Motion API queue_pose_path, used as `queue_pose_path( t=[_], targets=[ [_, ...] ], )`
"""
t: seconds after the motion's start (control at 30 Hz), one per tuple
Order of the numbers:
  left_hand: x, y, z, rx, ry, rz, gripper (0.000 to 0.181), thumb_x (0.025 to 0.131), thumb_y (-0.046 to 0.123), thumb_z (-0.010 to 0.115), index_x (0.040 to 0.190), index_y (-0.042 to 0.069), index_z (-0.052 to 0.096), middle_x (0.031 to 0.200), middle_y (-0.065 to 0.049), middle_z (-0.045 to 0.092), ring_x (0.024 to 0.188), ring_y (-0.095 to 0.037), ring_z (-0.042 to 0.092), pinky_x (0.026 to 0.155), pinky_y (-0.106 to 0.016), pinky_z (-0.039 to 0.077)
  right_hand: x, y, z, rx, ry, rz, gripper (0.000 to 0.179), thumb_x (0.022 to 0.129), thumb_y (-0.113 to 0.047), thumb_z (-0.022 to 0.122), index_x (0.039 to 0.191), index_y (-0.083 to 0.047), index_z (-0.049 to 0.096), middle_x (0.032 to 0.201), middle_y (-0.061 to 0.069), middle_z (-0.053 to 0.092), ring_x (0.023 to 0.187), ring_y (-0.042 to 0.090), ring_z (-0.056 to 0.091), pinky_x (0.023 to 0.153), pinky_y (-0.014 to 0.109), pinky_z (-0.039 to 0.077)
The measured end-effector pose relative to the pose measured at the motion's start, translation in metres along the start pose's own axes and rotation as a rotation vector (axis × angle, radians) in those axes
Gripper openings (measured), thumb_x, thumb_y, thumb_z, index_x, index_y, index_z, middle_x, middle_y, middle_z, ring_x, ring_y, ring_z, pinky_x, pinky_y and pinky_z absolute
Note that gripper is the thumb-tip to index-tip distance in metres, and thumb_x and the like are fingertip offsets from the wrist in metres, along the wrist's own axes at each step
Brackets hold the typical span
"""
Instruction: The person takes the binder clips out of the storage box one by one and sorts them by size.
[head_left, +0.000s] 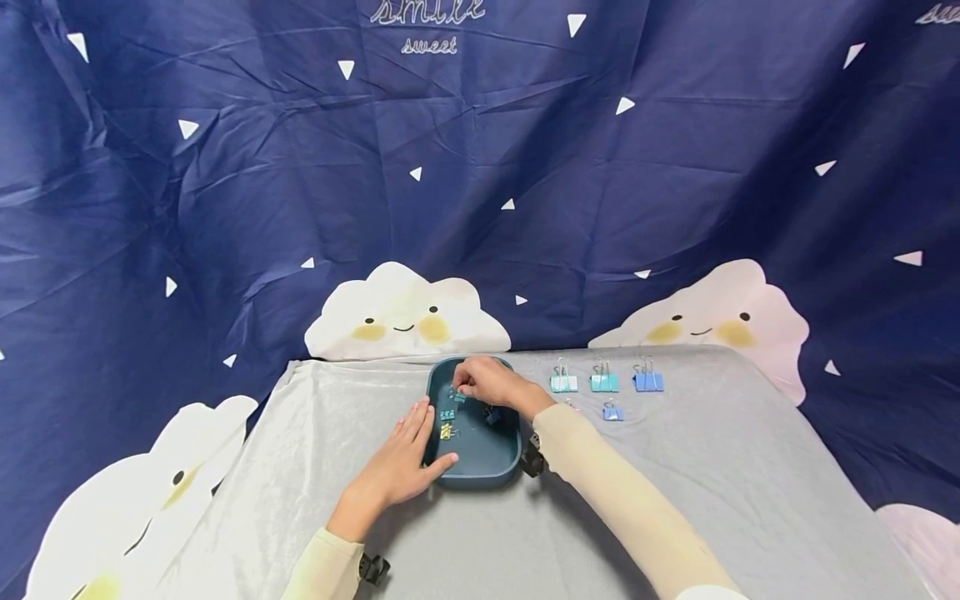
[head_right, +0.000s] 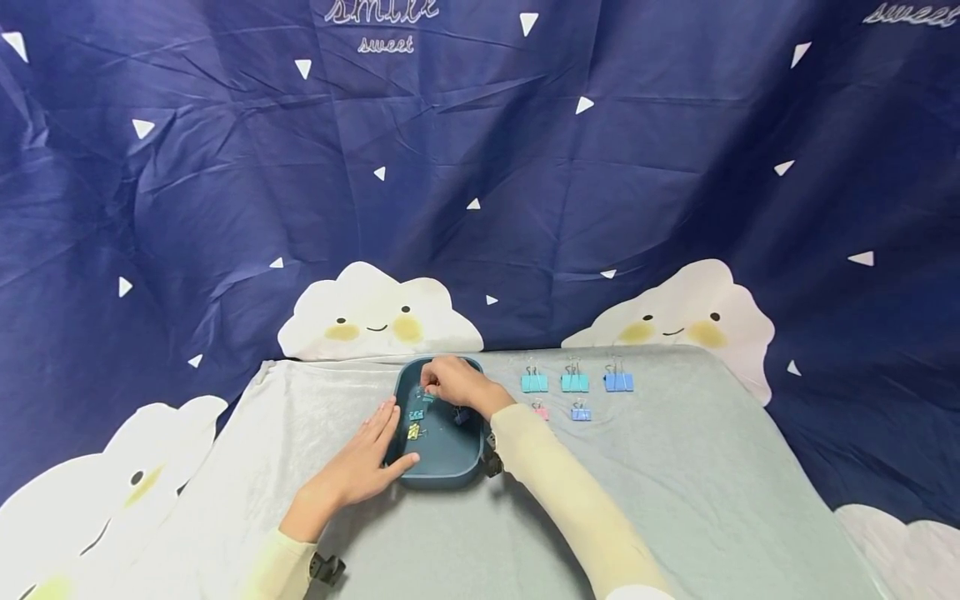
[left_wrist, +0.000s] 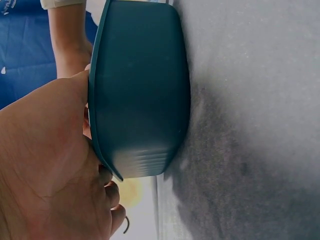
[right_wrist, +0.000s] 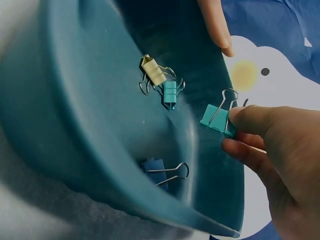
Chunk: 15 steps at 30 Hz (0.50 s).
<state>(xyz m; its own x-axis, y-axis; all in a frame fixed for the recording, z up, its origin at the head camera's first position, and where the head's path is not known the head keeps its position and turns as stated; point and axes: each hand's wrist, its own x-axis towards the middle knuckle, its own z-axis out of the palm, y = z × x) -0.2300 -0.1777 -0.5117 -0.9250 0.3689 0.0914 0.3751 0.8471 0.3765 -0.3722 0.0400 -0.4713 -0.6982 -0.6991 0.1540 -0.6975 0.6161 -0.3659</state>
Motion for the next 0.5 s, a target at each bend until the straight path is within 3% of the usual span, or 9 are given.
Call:
queue_pose_path(
  t=[0.17, 0.5],
  targets=[
    [-0.001, 0.002, -0.003, 0.006, -0.014, -0.010, 0.101, 0.104, 0.066, 0.054, 0.167, -0.005, 0.022, 0.179, -0.019, 0.014, 0.166, -0.039, 0.016, 0.134, -0.057, 0.022, -0.005, 0.001, -0.002, 0.005, 0.035, 0.000, 0.006, 0.100, -0.010, 0.073, 0.099, -0.012, 0.079, 0.103, 0.001, 0.069, 0.091, 0.015, 0.065, 0.085, 0.032, 0.058],
    [-0.001, 0.002, -0.002, 0.007, -0.032, -0.023, 0.100, 0.104, 0.067, 0.053, 0.168, -0.004, 0.022, 0.179, -0.018, 0.013, 0.167, -0.036, 0.013, 0.135, -0.056, 0.022, -0.015, 0.005, -0.011, 0.063, 0.106, -0.025, 0.014, 0.098, -0.002, 0.070, 0.107, -0.008, 0.080, 0.107, 0.005, 0.076, 0.095, 0.017, 0.071, 0.088, 0.033, 0.061]
  ],
)
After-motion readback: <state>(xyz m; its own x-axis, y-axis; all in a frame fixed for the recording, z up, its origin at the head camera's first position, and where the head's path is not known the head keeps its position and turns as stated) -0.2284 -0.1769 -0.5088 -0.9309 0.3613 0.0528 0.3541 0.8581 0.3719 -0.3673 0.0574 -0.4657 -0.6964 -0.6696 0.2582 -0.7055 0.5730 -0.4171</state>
